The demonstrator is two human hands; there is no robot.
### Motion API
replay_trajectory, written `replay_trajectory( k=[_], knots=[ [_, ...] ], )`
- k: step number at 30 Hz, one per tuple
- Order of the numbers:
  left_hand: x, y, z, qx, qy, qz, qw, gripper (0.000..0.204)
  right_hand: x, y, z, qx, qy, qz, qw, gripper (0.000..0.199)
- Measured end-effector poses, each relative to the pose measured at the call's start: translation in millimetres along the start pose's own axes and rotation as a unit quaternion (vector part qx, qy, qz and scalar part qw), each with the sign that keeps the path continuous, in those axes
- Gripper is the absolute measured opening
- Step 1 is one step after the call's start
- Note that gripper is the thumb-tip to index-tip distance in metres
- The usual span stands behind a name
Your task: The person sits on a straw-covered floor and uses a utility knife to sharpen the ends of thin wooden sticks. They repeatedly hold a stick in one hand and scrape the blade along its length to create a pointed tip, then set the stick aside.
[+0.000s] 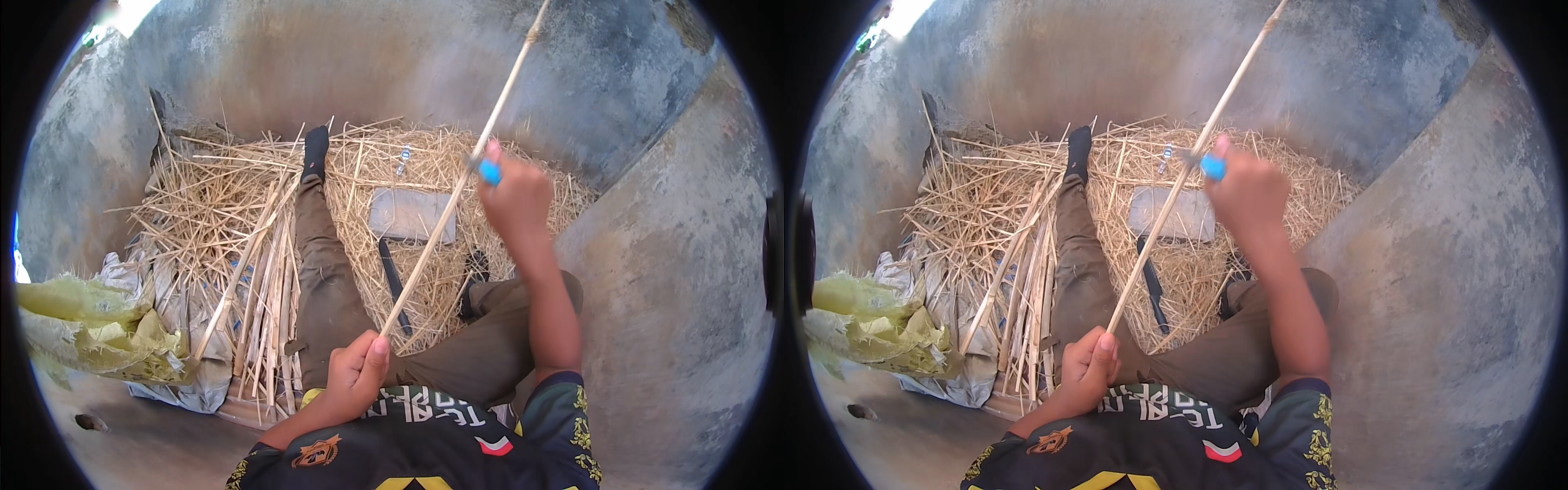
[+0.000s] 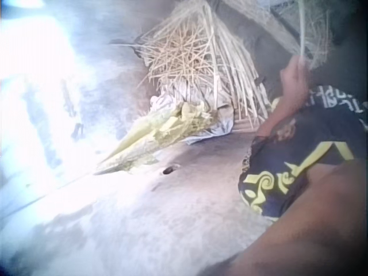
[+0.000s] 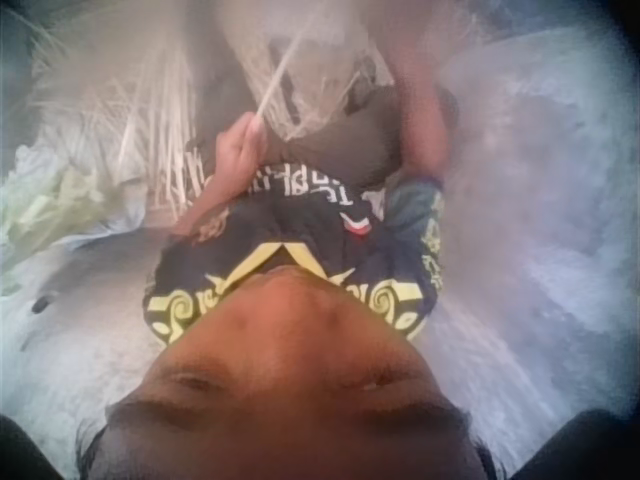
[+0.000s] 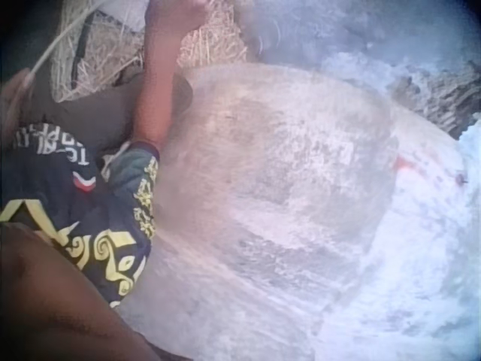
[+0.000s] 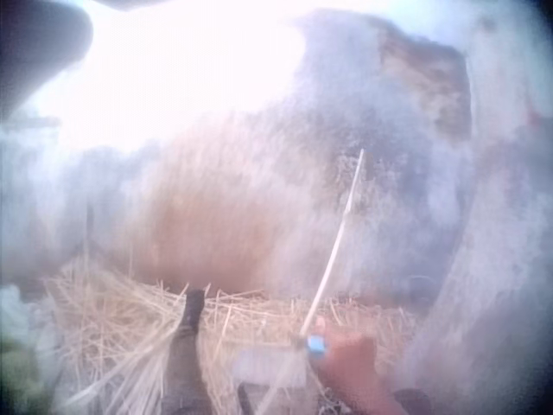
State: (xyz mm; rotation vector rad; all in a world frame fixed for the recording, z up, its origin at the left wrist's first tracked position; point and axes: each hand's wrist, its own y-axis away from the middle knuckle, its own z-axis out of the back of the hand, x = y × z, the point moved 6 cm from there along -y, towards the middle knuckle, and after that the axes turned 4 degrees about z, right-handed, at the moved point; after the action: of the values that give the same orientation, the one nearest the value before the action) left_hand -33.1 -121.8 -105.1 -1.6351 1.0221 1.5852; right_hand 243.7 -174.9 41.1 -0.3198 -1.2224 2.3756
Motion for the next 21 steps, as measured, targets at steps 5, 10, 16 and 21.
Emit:
replay_trajectory(
  k=[5, 10, 16, 21],
  knots=[
    [-1, -9, -14, 0.045, 0.13, 0.045, 0.989, 0.036, 57, 41, 4, 0.034, -0.031, 0.094, 0.995, 0.042],
    [10, -7, -19, 0.043, 0.174, 0.096, 0.979, 0.035, 24, 24, -32, 0.071, -0.052, 0.083, 0.993, 0.045],
    [24, 14, -18, 0.049, 0.01, 0.082, 0.995, 0.037, -116, -37, -34, 0.116, 0.078, -0.259, 0.956, 0.044],
    [12, -2, -16, -0.031, -0.062, 0.01, 0.998, 0.03, -61, -10, -33, 0.181, 0.05, -0.165, 0.968, 0.046]
  ],
)
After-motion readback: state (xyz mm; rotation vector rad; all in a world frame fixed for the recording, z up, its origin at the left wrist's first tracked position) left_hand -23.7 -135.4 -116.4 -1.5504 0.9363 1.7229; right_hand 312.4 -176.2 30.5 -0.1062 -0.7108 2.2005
